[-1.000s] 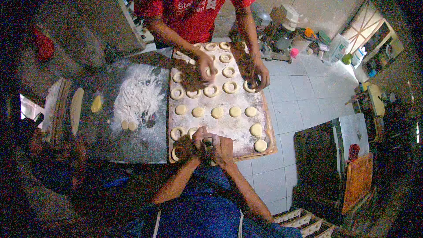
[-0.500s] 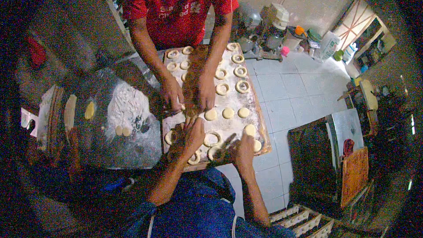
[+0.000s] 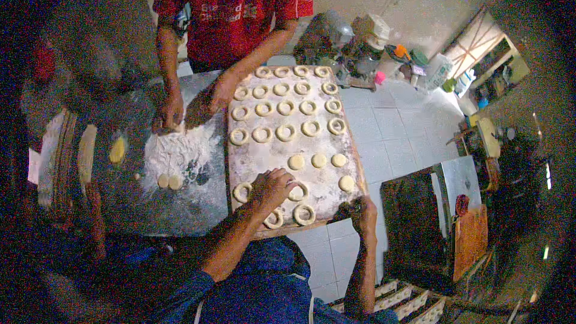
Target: The person tears small pieces from a large dough mass, rolls them into balls, and places them on a wooden board. Later, the person shapes the dough balls into rings and arranges them on the board. Another person works alongside, performing similar actions.
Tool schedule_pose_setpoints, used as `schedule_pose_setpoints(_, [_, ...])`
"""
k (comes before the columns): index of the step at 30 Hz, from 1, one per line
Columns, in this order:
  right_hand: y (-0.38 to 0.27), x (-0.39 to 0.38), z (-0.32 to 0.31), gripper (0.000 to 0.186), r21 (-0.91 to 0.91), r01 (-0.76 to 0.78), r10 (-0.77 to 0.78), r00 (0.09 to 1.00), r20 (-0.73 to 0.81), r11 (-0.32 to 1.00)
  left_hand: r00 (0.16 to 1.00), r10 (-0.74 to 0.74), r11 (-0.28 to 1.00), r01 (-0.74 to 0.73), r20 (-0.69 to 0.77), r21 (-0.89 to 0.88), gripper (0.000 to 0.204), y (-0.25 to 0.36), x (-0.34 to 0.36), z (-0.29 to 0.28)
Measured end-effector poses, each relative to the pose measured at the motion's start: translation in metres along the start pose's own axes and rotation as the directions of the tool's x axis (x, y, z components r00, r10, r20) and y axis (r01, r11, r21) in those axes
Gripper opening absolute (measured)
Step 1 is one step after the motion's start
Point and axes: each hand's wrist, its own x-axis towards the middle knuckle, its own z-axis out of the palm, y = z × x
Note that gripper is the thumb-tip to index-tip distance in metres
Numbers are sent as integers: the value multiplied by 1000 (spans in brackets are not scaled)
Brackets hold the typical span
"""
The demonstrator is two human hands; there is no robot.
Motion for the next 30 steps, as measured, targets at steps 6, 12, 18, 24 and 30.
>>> schedule_pose_setpoints(6, [-111, 9, 47, 23, 786, -53, -162, 968, 192, 616, 941, -68, 993, 33, -333, -111, 29, -22, -33, -12])
schedule_pose_setpoints(12, [-296, 26, 229, 27, 527, 344, -559, 762, 327, 777, 732, -377, 896, 133, -567, -423, 12, -125, -149, -66])
schedule_pose_setpoints(18, [-377, 46, 369, 30, 156, 642, -660, 726, 193, 751, 657, -511, 813, 161, -553, -560, 13, -171, -193, -92])
schedule_pose_setpoints(24, [-383, 24, 337, 26, 414, 464, -613, 687, 390, 783, 484, -685, 692, 199, -544, -694, 28, -205, -179, -116])
schedule_pose_setpoints(30, [-367, -21, 268, 53, 779, -243, -432, 718, 545, 579, 685, -692, 516, 250, -227, -819, 31, -213, -162, -120])
